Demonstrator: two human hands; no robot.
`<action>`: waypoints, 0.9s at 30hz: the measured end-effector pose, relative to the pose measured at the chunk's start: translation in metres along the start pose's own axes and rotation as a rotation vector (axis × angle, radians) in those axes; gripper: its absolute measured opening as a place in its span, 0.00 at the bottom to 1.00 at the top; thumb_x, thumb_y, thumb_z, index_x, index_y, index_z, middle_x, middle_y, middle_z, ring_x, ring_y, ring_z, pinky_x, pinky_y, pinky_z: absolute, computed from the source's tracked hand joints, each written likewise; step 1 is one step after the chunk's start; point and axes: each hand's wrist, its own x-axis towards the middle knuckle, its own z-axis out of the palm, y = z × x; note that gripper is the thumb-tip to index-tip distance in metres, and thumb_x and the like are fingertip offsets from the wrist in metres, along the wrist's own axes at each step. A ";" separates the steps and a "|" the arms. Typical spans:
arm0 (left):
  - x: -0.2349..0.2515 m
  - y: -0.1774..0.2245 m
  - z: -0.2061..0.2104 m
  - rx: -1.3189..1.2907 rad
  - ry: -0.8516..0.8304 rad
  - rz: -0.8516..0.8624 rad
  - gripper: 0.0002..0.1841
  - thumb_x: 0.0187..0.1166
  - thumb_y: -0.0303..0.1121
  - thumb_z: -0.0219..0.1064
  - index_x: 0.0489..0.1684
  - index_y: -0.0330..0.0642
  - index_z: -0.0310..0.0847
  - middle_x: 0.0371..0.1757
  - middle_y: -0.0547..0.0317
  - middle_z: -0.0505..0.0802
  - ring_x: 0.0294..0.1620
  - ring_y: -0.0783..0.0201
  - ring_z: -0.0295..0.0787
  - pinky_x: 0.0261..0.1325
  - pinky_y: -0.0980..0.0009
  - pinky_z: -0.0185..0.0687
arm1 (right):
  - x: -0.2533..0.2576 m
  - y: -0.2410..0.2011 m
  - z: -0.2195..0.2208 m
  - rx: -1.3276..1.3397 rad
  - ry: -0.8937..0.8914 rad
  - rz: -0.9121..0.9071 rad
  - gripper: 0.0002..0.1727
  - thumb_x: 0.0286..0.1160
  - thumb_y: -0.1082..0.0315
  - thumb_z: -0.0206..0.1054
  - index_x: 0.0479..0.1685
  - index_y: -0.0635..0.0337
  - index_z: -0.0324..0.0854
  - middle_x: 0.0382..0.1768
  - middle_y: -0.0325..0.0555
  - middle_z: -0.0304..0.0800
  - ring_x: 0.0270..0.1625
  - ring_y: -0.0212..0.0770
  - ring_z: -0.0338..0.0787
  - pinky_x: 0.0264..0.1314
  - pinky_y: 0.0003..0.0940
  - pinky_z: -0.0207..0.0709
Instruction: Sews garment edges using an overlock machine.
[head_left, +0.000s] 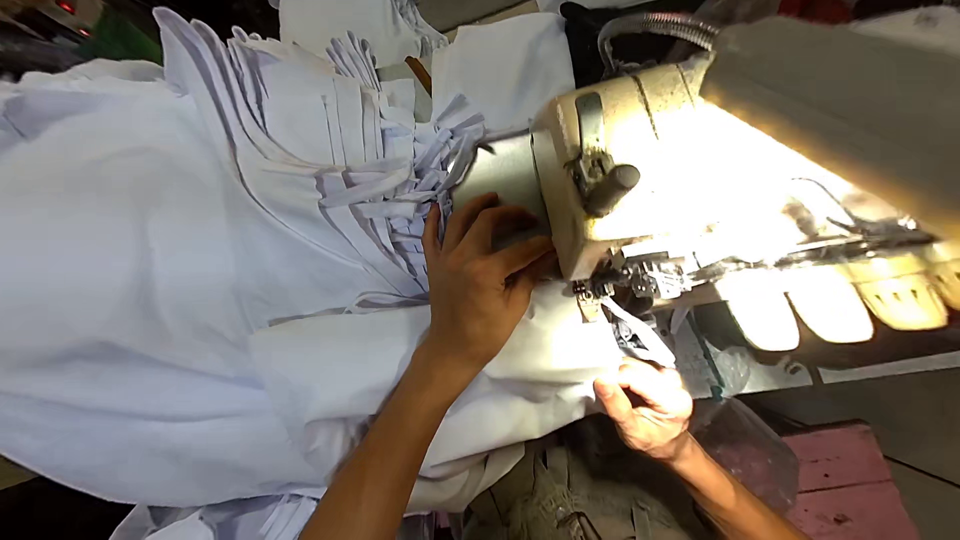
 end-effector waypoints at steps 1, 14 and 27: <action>0.000 0.000 0.000 0.005 -0.004 0.012 0.08 0.76 0.37 0.70 0.41 0.54 0.97 0.57 0.54 0.92 0.77 0.44 0.77 0.82 0.29 0.46 | 0.000 0.000 0.000 0.004 -0.004 0.001 0.18 0.87 0.59 0.63 0.25 0.57 0.74 0.22 0.36 0.78 0.30 0.18 0.81 0.39 0.10 0.75; -0.053 0.086 0.008 0.204 0.071 -0.201 0.08 0.78 0.40 0.71 0.40 0.50 0.95 0.36 0.59 0.88 0.47 0.54 0.79 0.59 0.47 0.59 | -0.001 0.000 0.002 0.094 -0.008 0.069 0.15 0.76 0.69 0.68 0.20 0.65 0.82 0.19 0.36 0.83 0.24 0.17 0.80 0.29 0.13 0.76; -0.071 0.093 0.015 0.343 0.294 -0.055 0.08 0.76 0.36 0.74 0.45 0.45 0.95 0.34 0.53 0.88 0.38 0.56 0.81 0.52 0.56 0.68 | 0.001 0.003 0.003 0.087 -0.033 0.076 0.16 0.78 0.67 0.67 0.21 0.65 0.84 0.16 0.40 0.81 0.19 0.23 0.77 0.24 0.18 0.71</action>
